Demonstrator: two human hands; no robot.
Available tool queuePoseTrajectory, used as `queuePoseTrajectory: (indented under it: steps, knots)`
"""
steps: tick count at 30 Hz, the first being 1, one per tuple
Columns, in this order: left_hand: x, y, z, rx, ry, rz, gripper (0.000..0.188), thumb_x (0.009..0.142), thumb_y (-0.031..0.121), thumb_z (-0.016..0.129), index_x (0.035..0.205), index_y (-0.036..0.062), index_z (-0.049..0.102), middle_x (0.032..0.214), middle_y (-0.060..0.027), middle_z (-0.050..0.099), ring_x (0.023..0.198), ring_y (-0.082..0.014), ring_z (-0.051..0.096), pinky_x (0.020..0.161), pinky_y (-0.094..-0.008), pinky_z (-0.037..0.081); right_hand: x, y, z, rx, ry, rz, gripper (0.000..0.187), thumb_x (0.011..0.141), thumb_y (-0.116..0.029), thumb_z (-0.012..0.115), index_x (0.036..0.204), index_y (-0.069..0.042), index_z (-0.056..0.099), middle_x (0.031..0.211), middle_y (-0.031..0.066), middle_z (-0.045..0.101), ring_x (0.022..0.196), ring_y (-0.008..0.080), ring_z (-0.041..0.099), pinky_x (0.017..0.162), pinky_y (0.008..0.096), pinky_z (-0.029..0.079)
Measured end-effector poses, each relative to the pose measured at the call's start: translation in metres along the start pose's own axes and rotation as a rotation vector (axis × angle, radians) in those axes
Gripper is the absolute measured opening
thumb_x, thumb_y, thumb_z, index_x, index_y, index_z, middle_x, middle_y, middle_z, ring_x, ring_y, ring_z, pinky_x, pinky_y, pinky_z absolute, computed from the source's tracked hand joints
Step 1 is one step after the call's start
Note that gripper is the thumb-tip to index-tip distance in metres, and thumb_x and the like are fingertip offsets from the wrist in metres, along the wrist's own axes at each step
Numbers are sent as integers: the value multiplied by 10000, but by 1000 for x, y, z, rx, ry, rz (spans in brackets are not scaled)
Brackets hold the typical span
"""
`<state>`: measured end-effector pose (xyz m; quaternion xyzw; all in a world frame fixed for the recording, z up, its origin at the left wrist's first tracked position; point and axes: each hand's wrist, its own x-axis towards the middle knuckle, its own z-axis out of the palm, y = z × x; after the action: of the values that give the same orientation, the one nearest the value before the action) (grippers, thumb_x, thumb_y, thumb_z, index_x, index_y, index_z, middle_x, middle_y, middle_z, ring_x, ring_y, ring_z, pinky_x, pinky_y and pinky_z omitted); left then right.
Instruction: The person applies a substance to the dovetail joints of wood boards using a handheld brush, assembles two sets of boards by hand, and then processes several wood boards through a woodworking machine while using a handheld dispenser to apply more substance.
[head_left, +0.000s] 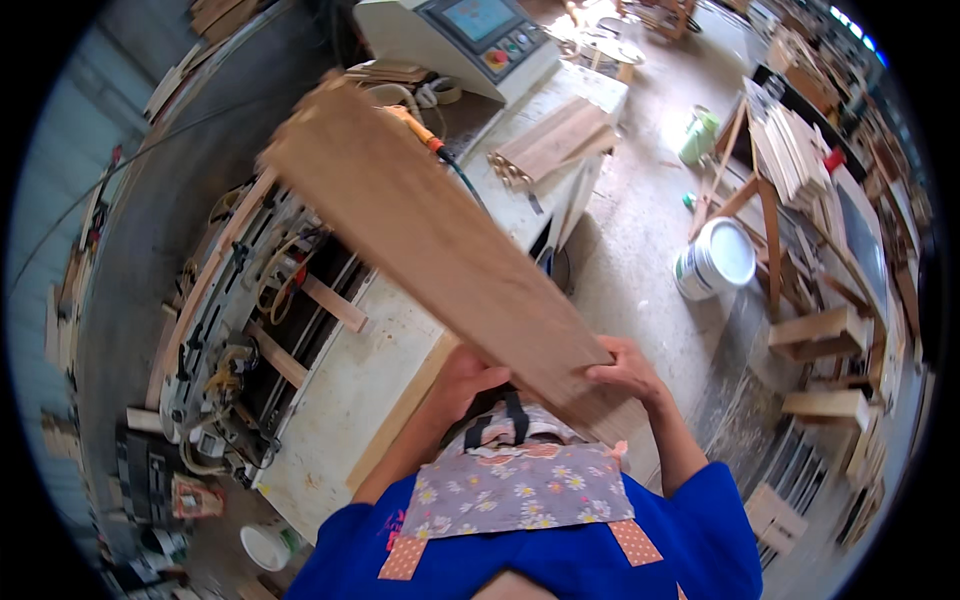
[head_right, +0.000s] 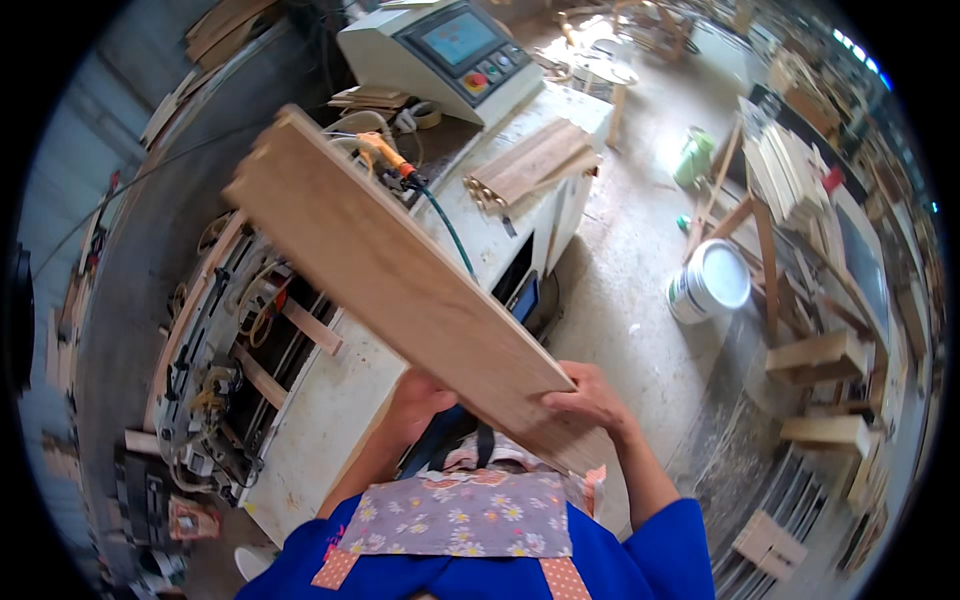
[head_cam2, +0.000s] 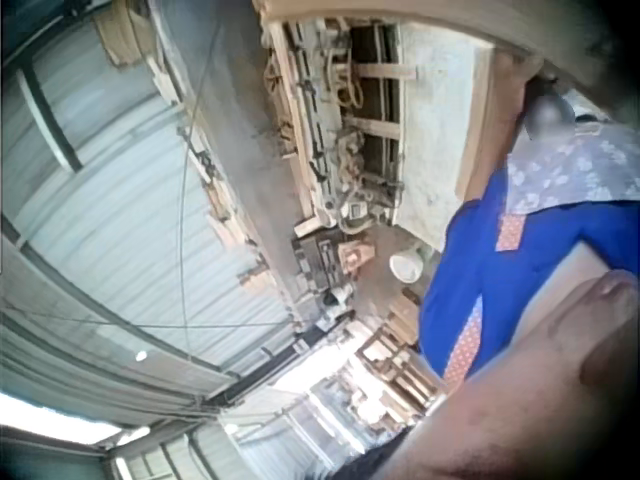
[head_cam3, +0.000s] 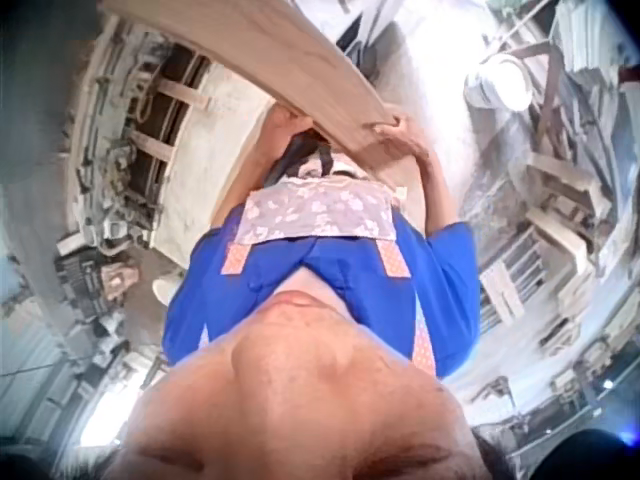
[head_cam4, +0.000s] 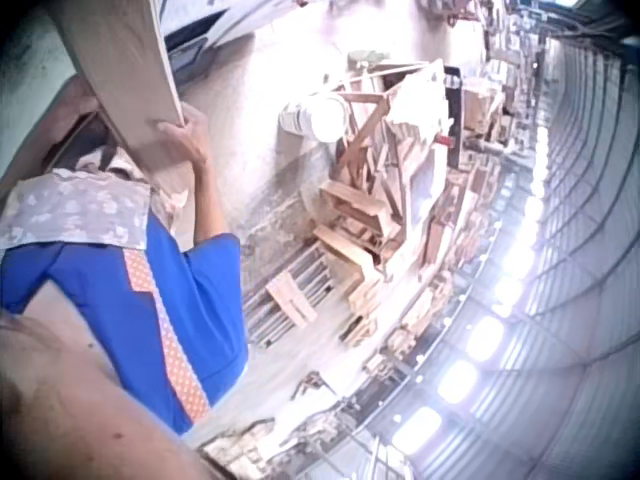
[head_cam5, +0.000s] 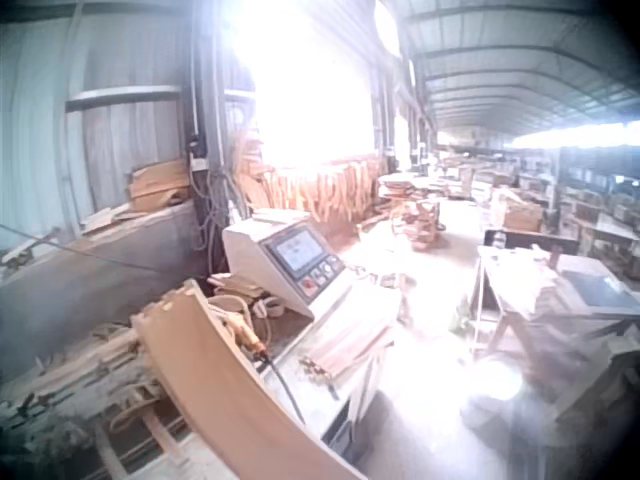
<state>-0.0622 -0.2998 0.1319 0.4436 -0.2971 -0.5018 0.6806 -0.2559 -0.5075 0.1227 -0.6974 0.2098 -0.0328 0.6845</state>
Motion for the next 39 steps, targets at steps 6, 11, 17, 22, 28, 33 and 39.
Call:
queuePoseTrajectory:
  steps: [6,11,17,22,28,33,39]
  knots:
    - [42,5,33,492,-547,-427,467,804,120,711,1216,-13,535,1138,-120,646,1032,-191,607,916,-320,463,-147,28,34,42,608,135,467,700,-317,775,1026,-5,656,872,-1,643,805,97,553,720,280,467]
    - [25,51,145,1287,-703,303,777,656,227,811,1318,22,459,1278,-172,542,1199,-335,502,1006,-407,398,-286,43,44,-308,840,364,422,665,-296,789,930,-3,641,835,68,662,767,115,557,698,309,459]
    - [91,-32,180,1544,-1151,531,753,586,334,831,1231,74,541,1181,-143,575,1079,-285,541,980,-432,374,-329,-16,40,-467,702,547,380,648,-320,760,848,-23,634,734,141,635,691,261,602,624,382,456]
    - [85,-124,174,1144,-1261,-4,372,663,257,807,922,32,663,716,-101,652,623,-195,598,631,-307,487,-363,-8,38,-583,607,732,349,647,-334,751,817,-44,659,719,145,642,729,324,633,644,430,475]
    - [91,-177,290,940,-1250,-244,318,721,210,775,941,14,655,725,-24,629,668,-91,553,624,-262,462,-455,7,-5,-698,986,715,371,680,-325,753,938,-79,650,898,113,657,855,288,629,723,419,479]
    - [108,-201,395,903,-1144,-201,255,784,212,729,909,4,650,714,20,588,634,-58,482,561,-232,400,-488,15,-11,-89,2121,57,247,791,-261,713,932,-83,616,951,91,655,876,227,637,736,377,491]
    - [115,-236,568,522,-1062,-395,265,872,261,636,942,5,641,839,-8,624,755,-83,545,691,-248,442,-415,169,-24,662,1854,108,716,713,-436,795,1217,-38,478,1078,164,618,1008,240,604,864,370,480]
